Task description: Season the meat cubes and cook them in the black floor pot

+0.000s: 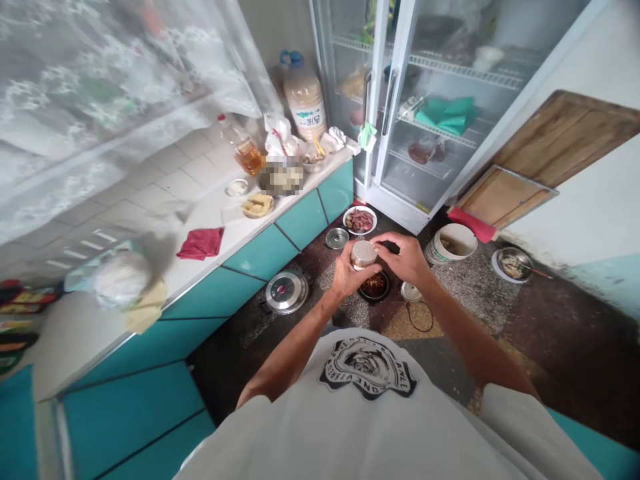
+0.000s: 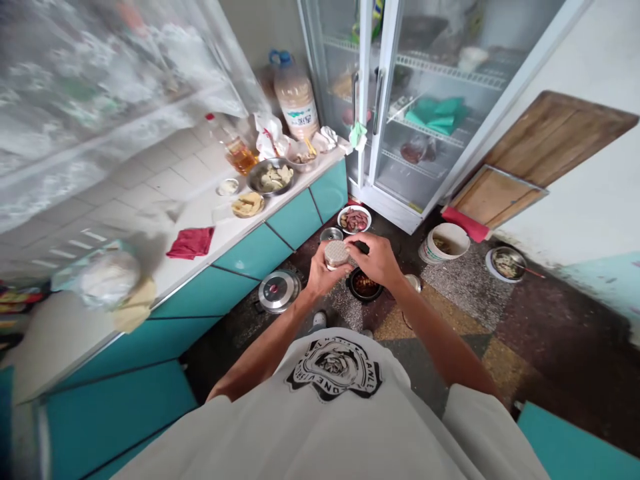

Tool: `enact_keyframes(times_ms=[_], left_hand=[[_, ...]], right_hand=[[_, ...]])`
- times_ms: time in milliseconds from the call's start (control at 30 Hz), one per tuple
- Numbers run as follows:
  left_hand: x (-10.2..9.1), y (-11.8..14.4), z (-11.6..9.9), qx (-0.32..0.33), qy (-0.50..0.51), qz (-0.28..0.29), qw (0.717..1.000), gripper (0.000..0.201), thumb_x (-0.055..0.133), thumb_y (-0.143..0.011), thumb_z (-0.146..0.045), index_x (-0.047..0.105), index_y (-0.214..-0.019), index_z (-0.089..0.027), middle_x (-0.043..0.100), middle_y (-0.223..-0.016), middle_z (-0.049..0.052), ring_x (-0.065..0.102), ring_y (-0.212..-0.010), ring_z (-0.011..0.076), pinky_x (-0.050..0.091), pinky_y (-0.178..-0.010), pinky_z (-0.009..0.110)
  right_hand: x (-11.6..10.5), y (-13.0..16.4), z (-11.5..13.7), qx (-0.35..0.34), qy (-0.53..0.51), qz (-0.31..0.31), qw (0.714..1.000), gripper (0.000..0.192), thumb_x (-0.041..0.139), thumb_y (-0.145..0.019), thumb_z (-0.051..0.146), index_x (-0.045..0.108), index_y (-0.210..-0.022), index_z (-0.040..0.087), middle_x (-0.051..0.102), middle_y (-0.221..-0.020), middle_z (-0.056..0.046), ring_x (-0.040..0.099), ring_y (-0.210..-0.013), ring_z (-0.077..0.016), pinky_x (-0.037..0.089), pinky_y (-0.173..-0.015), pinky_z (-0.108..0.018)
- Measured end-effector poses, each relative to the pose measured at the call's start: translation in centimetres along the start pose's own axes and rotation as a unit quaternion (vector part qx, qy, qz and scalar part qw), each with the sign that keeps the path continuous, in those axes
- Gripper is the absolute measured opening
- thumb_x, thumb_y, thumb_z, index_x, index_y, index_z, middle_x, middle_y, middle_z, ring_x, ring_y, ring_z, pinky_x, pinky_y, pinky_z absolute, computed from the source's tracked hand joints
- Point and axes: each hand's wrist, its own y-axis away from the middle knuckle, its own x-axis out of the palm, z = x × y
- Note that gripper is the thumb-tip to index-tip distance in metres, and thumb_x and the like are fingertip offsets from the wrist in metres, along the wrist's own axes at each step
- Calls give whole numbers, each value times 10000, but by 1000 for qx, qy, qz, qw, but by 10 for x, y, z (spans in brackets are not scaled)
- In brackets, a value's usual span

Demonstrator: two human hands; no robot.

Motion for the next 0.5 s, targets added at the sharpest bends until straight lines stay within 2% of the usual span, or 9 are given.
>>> enact_keyframes(times_ms=[133, 200, 367, 500], left_hand=[[-7, -11, -21, -37, 141, 22, 989, 939, 677, -839, -985, 646, -1334, -187, 793, -971, 84, 748, -774, 219, 612, -714, 356], [-13, -20, -36, -60, 189, 42, 979, 1001, 582, -828, -1048, 668, -1313, -176, 800, -949, 100, 768, -754, 237, 610, -659, 356], [-35, -43, -79, -64, 224, 92, 968, 995, 582, -783, -1080, 748, -1124, -160, 832, -959, 152, 825, -852, 307, 618, -627, 361], [-56, -58, -111, -31, 221, 105, 969, 926, 641, -777, -1021, 744, -1088, -155, 829, -992, 171, 825, -903, 336, 658, -706, 422]], right_hand=[[-11, -18, 8, -33, -59, 39, 997, 321, 680, -1082, 443, 854, -1264, 245, 865, -1200, -72, 801, -1095, -259, 648, -1046, -449], [-12, -31, 16, -63, -68, 48, 994, 340, 689, -1091, 472, 845, -1307, 261, 849, -1213, -74, 788, -1106, -258, 656, -1037, -456], [-9, -73, 49, -145, -66, 62, 985, 275, 758, -1064, 523, 870, -1164, 292, 810, -1203, -72, 772, -1052, -252, 676, -986, -467], [-9, -99, 80, -201, -44, 47, 977, 201, 762, -1067, 444, 870, -1095, 277, 809, -1148, -59, 771, -1053, -239, 661, -1004, -449]])
